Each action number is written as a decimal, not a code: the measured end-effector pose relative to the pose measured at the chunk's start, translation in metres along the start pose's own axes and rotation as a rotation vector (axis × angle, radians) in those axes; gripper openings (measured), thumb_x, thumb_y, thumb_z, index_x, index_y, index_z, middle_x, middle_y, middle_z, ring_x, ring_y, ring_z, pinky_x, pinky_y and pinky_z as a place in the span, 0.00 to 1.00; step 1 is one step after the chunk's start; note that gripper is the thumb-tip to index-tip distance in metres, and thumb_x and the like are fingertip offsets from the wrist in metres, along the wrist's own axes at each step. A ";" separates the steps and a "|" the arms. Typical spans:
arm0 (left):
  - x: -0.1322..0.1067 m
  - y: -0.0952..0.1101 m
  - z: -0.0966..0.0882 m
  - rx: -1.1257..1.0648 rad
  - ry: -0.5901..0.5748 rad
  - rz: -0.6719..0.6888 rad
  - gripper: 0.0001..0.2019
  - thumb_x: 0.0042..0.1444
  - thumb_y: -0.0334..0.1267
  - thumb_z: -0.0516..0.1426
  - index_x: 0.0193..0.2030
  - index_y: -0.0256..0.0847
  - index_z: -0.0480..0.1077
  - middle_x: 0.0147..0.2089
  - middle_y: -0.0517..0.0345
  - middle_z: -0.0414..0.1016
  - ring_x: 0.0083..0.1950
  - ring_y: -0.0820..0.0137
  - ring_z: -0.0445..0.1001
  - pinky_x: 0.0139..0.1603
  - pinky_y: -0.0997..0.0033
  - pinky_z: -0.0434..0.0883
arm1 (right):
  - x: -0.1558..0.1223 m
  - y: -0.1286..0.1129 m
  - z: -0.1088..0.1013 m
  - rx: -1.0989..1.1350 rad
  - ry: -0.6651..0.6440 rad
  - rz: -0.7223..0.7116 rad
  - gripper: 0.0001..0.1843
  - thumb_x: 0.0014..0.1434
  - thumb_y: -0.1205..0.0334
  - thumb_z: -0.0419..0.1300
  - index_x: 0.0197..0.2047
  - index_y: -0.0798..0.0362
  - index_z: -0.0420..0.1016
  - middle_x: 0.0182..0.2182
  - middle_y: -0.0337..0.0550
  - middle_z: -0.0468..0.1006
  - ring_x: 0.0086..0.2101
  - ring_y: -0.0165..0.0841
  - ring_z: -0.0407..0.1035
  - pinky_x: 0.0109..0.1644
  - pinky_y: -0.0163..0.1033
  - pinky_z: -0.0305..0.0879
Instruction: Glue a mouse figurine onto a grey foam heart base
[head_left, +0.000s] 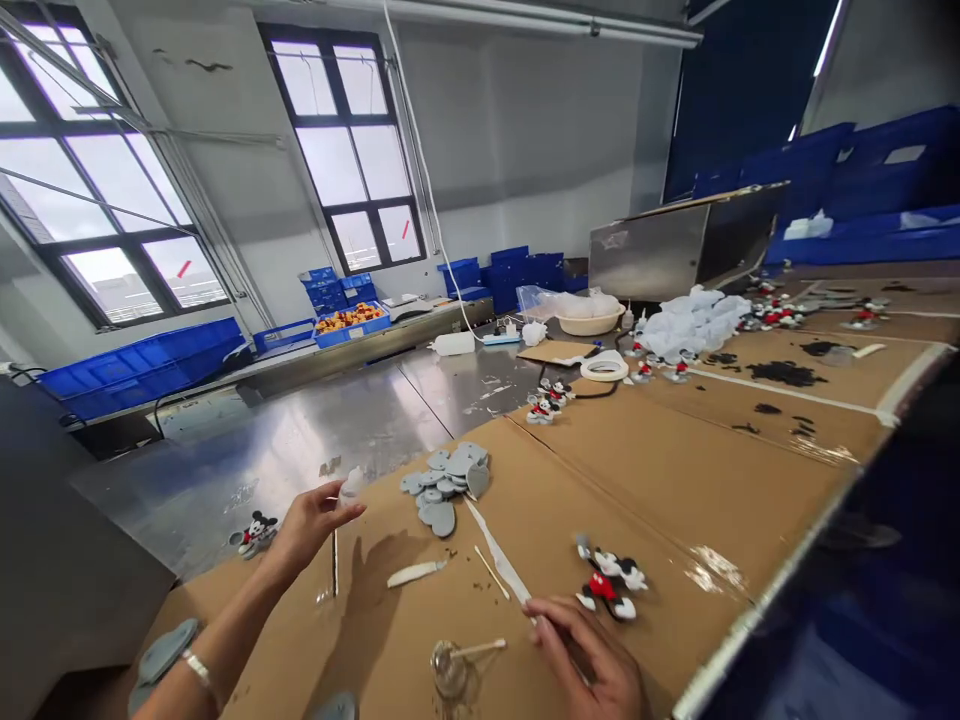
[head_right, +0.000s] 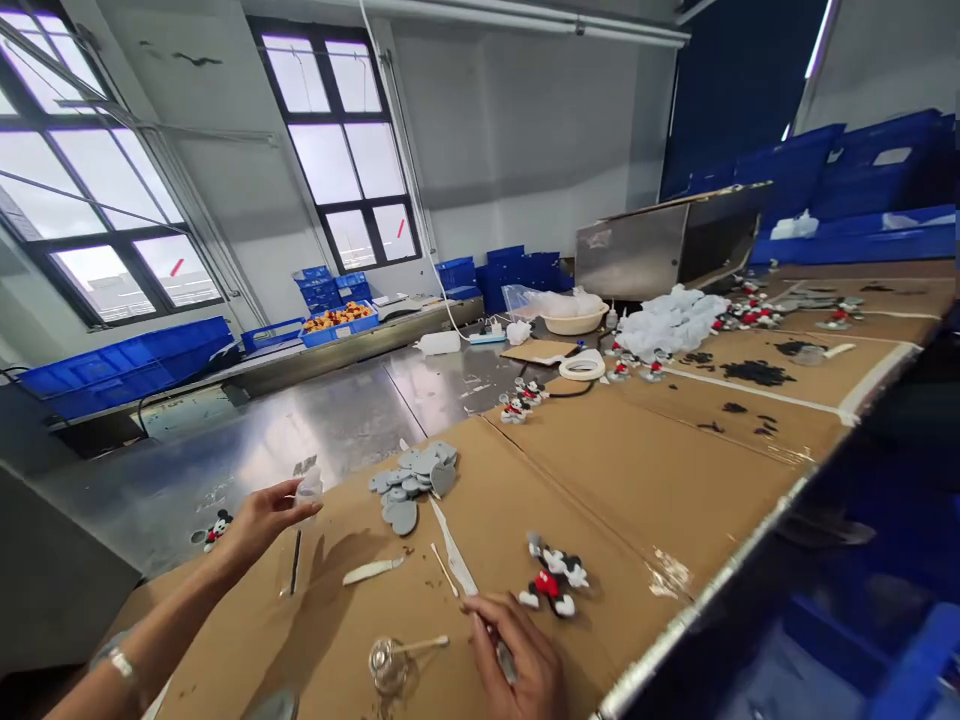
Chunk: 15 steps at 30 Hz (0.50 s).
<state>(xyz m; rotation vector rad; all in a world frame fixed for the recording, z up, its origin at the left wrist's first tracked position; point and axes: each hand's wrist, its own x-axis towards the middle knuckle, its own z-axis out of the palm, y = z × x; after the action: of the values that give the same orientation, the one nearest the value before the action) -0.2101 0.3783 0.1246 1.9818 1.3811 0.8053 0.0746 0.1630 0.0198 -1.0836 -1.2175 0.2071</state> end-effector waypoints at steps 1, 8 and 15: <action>-0.021 0.006 -0.002 0.044 -0.031 0.020 0.24 0.53 0.51 0.63 0.53 0.39 0.71 0.40 0.56 0.79 0.44 0.61 0.76 0.48 0.62 0.71 | 0.002 -0.004 -0.002 0.020 -0.032 -0.005 0.10 0.69 0.61 0.52 0.45 0.48 0.75 0.34 0.41 0.76 0.31 0.31 0.72 0.36 0.31 0.69; -0.133 0.036 0.015 0.459 -0.142 0.182 0.20 0.51 0.52 0.62 0.48 0.44 0.76 0.48 0.52 0.77 0.49 0.54 0.74 0.48 0.59 0.70 | 0.008 -0.014 -0.007 -0.007 -0.085 0.008 0.11 0.68 0.65 0.51 0.43 0.52 0.74 0.35 0.43 0.76 0.32 0.33 0.72 0.35 0.34 0.70; -0.149 0.068 0.034 0.820 -0.233 0.394 0.16 0.56 0.35 0.61 0.51 0.40 0.74 0.49 0.48 0.77 0.51 0.55 0.73 0.54 0.53 0.68 | 0.008 -0.012 -0.004 0.018 -0.095 0.035 0.11 0.66 0.66 0.52 0.43 0.53 0.75 0.35 0.45 0.78 0.32 0.34 0.72 0.34 0.36 0.69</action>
<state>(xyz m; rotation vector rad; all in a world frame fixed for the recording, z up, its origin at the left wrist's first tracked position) -0.1857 0.2133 0.1323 2.9235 1.3069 0.1184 0.0764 0.1595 0.0339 -1.0899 -1.2795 0.2983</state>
